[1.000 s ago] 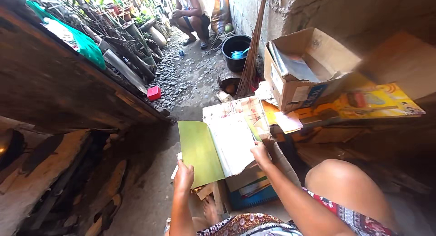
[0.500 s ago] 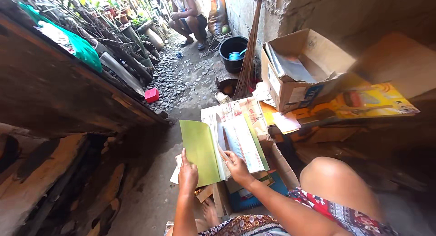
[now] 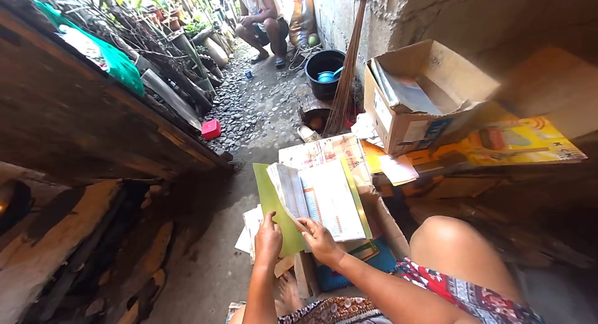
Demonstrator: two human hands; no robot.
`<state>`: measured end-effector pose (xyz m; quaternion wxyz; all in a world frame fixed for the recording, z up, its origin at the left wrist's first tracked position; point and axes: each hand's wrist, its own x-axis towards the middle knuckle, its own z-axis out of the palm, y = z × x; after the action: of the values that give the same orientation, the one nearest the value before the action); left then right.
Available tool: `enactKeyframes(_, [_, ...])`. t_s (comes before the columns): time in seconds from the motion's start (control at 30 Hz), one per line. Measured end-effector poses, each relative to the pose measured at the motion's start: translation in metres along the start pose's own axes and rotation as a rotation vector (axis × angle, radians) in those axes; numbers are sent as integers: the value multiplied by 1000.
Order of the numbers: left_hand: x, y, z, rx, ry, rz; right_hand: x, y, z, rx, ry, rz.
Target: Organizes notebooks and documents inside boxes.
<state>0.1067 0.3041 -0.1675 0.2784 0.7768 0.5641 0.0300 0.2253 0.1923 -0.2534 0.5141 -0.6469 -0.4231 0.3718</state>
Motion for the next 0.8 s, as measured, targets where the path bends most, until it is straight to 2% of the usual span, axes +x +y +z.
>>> enactKeyframes(0.2, [-1,-2,5,-49,23,35,-2,-2,8,10,-19,-38])
enactKeyframes(0.8, [9,5,11,79,-82,-124,0,6,16,-18,-20,-20])
